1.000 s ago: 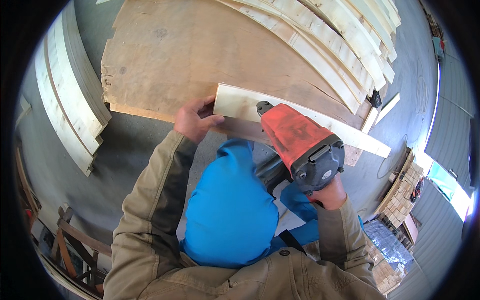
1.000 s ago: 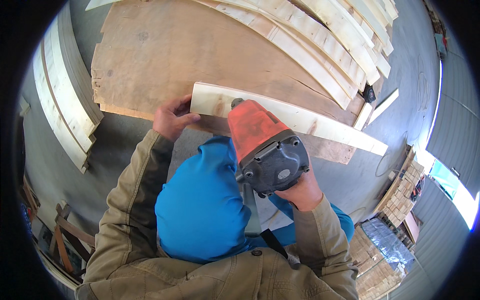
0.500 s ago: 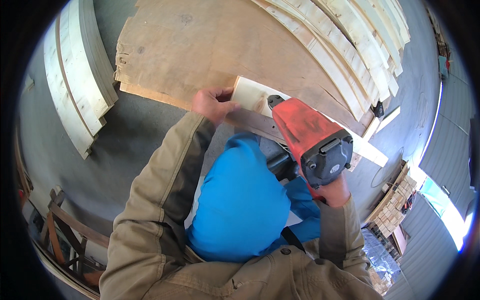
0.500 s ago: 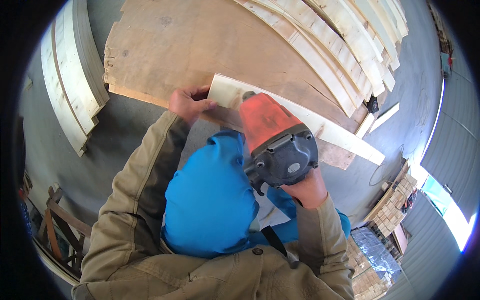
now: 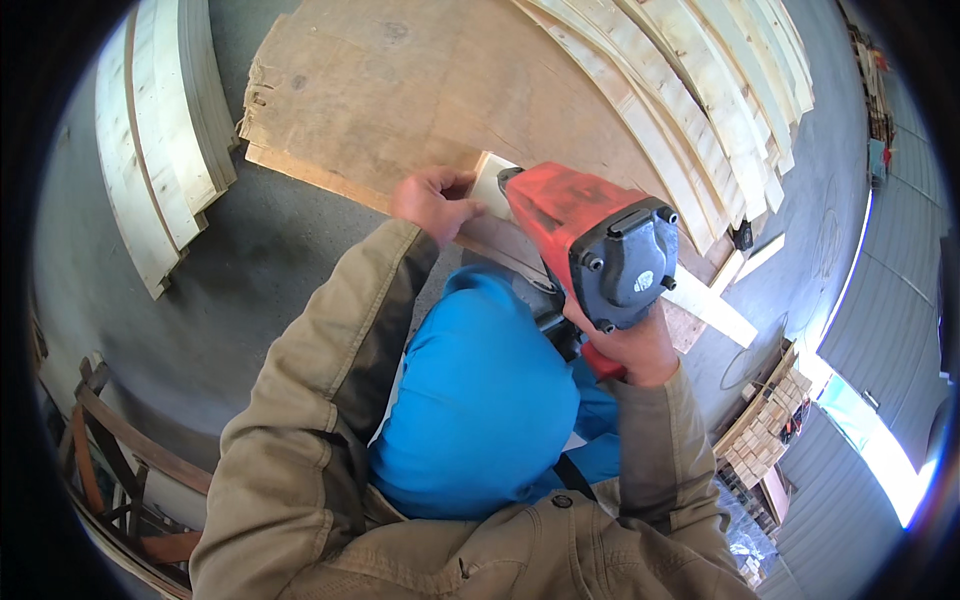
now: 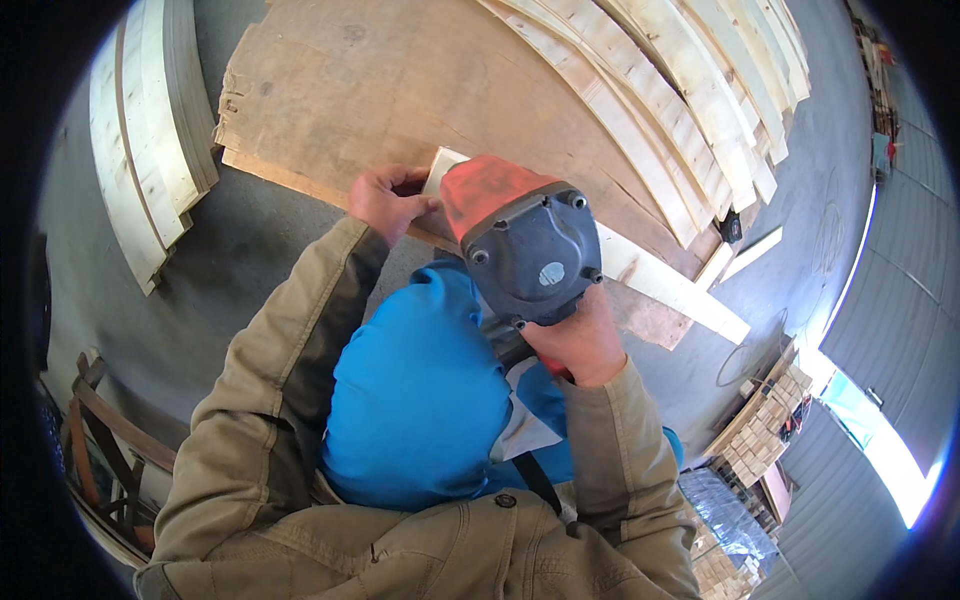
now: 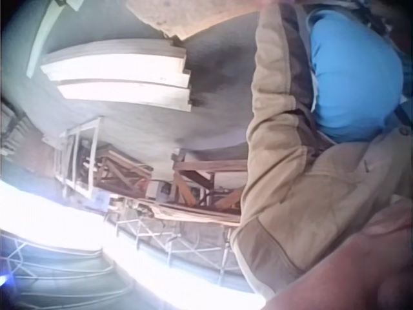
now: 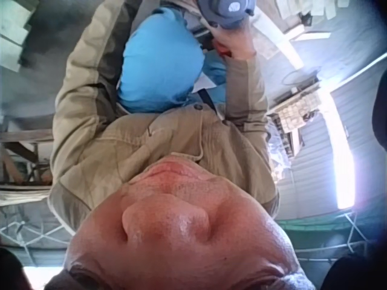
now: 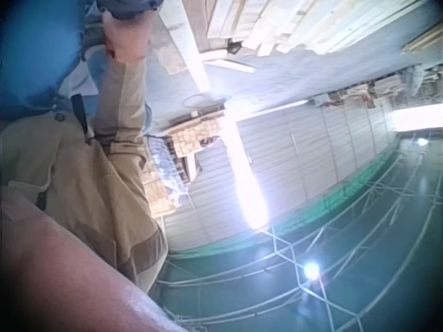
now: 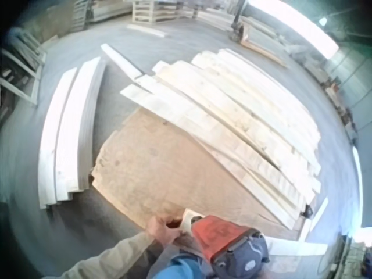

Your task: The person uses a nail gun to fasten thin wooden planks together, then stacks the assembled pieces. The person also uses a hammer to tap planks into alignment and repeatedly picks up, inspects, and restacks planks on the floor.

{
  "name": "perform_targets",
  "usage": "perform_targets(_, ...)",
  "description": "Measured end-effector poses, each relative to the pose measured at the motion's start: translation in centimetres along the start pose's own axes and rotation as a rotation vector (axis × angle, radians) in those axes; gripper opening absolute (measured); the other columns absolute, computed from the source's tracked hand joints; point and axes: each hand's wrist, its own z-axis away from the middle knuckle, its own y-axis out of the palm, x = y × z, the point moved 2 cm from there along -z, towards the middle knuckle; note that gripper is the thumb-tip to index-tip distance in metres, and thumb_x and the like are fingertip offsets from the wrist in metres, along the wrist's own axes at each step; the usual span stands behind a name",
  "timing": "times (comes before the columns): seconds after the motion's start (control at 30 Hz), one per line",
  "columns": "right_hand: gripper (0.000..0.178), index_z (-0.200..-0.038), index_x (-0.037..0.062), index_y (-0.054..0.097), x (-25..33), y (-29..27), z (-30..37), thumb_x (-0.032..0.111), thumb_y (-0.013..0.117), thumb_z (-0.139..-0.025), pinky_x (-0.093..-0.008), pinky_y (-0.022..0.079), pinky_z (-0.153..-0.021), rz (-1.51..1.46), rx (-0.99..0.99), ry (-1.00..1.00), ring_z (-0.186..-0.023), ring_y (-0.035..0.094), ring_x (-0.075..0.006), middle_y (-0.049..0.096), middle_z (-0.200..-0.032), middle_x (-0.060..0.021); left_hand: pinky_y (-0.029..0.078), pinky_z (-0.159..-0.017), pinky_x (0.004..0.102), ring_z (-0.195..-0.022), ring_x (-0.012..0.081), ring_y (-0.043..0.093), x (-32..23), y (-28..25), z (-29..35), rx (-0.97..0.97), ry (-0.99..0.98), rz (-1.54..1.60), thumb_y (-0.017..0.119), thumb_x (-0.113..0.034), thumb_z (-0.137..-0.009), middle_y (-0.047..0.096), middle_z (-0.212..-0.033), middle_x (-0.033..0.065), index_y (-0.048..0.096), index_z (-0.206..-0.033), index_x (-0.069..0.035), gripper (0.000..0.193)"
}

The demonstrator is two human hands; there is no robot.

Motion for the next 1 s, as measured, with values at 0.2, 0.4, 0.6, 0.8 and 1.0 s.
perform_targets(0.2, 0.034, -0.114, 0.0030, 0.069, 1.0, 0.7, -0.6, 0.013, 0.081, -0.084, -0.0368, 0.056, -0.086, -0.046, -0.045, 0.064, -0.096, 0.070, -0.0211, 0.073, -0.105, -0.0077, 0.059, -0.086, 0.0309, -0.094, 0.0159, 0.074, 0.6, 0.4, -0.2, -0.044, 0.012, 0.075, 0.086, -0.004, -0.075, 0.079, -0.106, 0.0123, 0.077, -0.115, 0.000, 0.041)
perform_targets(0.4, 0.028, -0.109, 0.0032, 0.071, 1.0, 1.2, -0.4, 0.012, 0.079, -0.084, -0.0358, 0.056, -0.084, 0.021, -0.056, 0.023, -0.093, 0.070, -0.0191, 0.073, -0.100, -0.0063, 0.060, -0.085, 0.0312, -0.094, 0.0172, 0.074, 0.4, 0.0, -0.4, -0.019, -0.076, 0.053, 0.087, -0.005, -0.074, 0.078, -0.108, 0.0138, 0.076, -0.115, 0.002, 0.043)
perform_targets(0.6, 0.046, -0.120, 0.0026, 0.068, 1.0, 1.1, -0.4, 0.012, 0.087, -0.080, -0.0358, 0.057, -0.090, -0.017, 0.012, 0.094, -0.107, 0.072, -0.0216, 0.074, -0.119, -0.0115, 0.060, -0.086, 0.0314, -0.096, 0.0177, 0.074, 0.8, 0.2, -0.8, 0.012, -0.067, 0.114, 0.087, -0.004, -0.075, 0.078, -0.108, 0.0149, 0.074, -0.118, 0.004, 0.046)
perform_targets(0.8, 0.029, -0.109, 0.0030, 0.071, 1.8, 1.3, -0.6, 0.011, 0.080, -0.083, -0.0353, 0.057, -0.083, 0.031, -0.015, 0.067, -0.093, 0.071, -0.0195, 0.074, -0.103, -0.0076, 0.060, -0.086, 0.0308, -0.096, 0.0179, 0.075, 0.9, 0.1, -0.9, 0.014, -0.081, 0.099, 0.088, -0.004, -0.074, 0.078, -0.108, 0.0141, 0.074, -0.118, 0.003, 0.046)
perform_targets(1.0, 0.024, -0.106, 0.0035, 0.071, 2.1, 1.6, -0.5, 0.012, 0.077, -0.085, -0.0364, 0.056, -0.081, 0.045, -0.059, 0.015, -0.090, 0.070, -0.0212, 0.073, -0.098, -0.0073, 0.060, -0.085, 0.0309, -0.095, 0.0171, 0.074, 0.9, 0.1, -0.9, 0.000, -0.088, 0.089, 0.087, -0.005, -0.073, 0.078, -0.107, 0.0130, 0.075, -0.118, 0.001, 0.047)
